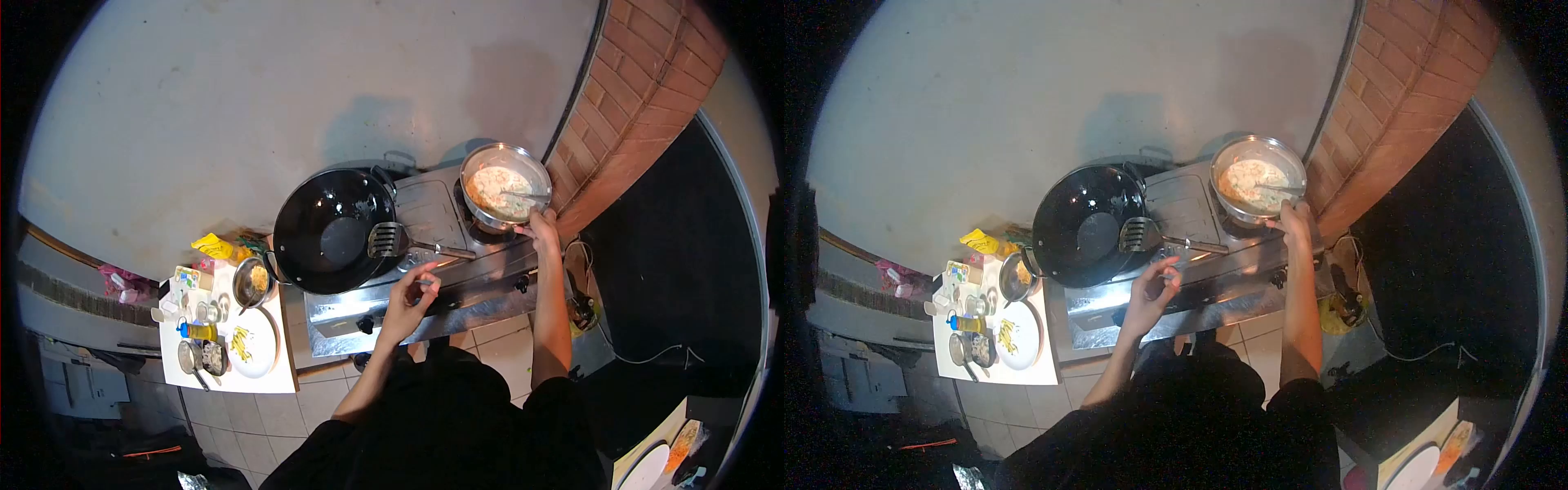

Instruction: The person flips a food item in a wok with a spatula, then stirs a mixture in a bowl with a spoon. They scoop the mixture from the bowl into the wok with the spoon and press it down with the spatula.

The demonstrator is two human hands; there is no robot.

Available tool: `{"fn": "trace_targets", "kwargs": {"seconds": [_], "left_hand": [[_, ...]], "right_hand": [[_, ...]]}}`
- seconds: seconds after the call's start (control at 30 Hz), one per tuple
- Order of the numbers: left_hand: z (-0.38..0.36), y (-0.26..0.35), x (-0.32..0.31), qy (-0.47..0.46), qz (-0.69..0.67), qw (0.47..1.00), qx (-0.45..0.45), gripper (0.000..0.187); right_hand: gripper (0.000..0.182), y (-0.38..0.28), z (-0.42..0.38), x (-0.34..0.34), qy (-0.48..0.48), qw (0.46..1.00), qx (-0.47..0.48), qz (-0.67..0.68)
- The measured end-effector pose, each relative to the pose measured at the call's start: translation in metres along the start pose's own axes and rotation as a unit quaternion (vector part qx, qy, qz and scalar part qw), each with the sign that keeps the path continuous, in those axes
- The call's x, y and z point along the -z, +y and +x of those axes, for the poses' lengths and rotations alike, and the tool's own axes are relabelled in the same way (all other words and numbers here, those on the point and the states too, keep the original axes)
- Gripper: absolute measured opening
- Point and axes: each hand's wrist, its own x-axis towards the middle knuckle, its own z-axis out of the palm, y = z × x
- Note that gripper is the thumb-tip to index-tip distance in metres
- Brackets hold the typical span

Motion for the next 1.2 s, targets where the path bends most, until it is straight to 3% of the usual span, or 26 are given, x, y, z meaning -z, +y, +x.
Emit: {"fn": "trace_targets", "kwargs": {"seconds": [0.1, 0.17, 0.23, 0.37, 0.43, 0.5, 0.63, 0.73, 0.77, 0.9, 0.97, 1.0, 1.03, 1.1, 1.17, 1.2], "left_hand": [[0.001, -0.007, 0.002, -0.001, -0.008, 1.0, 0.005, 0.037], [0.002, -0.005, -0.002, 0.012, -0.044, 0.997, 0.059, 0.036], [0.004, -0.008, -0.003, -0.018, -0.032, 0.997, 0.062, 0.043], [0.007, -0.011, -0.015, -0.037, -0.067, 0.994, 0.074, 0.061], [0.004, -0.009, -0.02, 0.003, -0.189, 0.979, 0.075, 0.065], [-0.005, -0.012, -0.016, 0.014, -0.215, 0.974, 0.072, 0.067], [-0.038, -0.004, -0.004, 0.103, -0.298, 0.948, 0.048, 0.071], [-0.081, -0.024, 0.02, 0.162, -0.306, 0.938, 0.031, 0.062], [-0.1, -0.031, 0.03, 0.193, -0.323, 0.924, 0.075, 0.058], [-0.176, -0.061, 0.055, 0.316, -0.373, 0.872, 0.038, 0.047], [-0.211, -0.062, 0.065, 0.38, -0.394, 0.836, 0.03, 0.042], [-0.228, -0.062, 0.071, 0.421, -0.363, 0.831, 0.012, 0.039], [-0.245, -0.062, 0.077, 0.461, -0.331, 0.823, -0.005, 0.035], [-0.267, -0.062, 0.087, 0.512, -0.347, 0.785, -0.034, 0.03], [-0.293, -0.057, 0.092, 0.551, -0.341, 0.757, -0.083, 0.029], [-0.305, -0.045, 0.092, 0.562, -0.323, 0.758, -0.078, 0.027]], "right_hand": [[0.025, -0.014, -0.018, -0.001, 0.047, 0.999, -0.018, -0.006], [0.027, -0.035, -0.046, 0.002, 0.025, 1.0, 0.0, -0.008], [0.031, -0.048, -0.068, 0.006, -0.048, 0.998, 0.041, 0.003], [0.034, -0.059, -0.113, 0.009, -0.067, 0.995, 0.069, -0.033], [0.033, -0.05, -0.137, 0.008, -0.08, 0.993, 0.074, -0.039], [0.033, -0.046, -0.163, -0.002, -0.1, 0.99, 0.089, -0.044], [0.032, -0.02, -0.216, -0.021, -0.127, 0.991, 0.008, -0.034], [0.031, 0.016, -0.241, -0.033, -0.198, 0.971, 0.082, -0.103], [0.031, 0.025, -0.25, -0.037, -0.216, 0.967, 0.077, -0.108], [0.033, 0.037, -0.301, -0.063, -0.321, 0.936, 0.072, -0.122], [0.041, 0.045, -0.32, -0.075, -0.355, 0.867, 0.249, -0.248], [0.05, 0.048, -0.339, -0.088, -0.301, 0.878, 0.315, -0.199], [0.05, 0.044, -0.357, -0.097, -0.314, 0.874, 0.315, -0.197], [0.059, 0.028, -0.386, -0.11, -0.247, 0.824, 0.396, -0.322], [0.055, 0.034, -0.401, -0.12, -0.278, 0.79, 0.424, -0.345], [0.05, 0.031, -0.409, -0.125, -0.298, 0.746, 0.466, -0.371]]}}
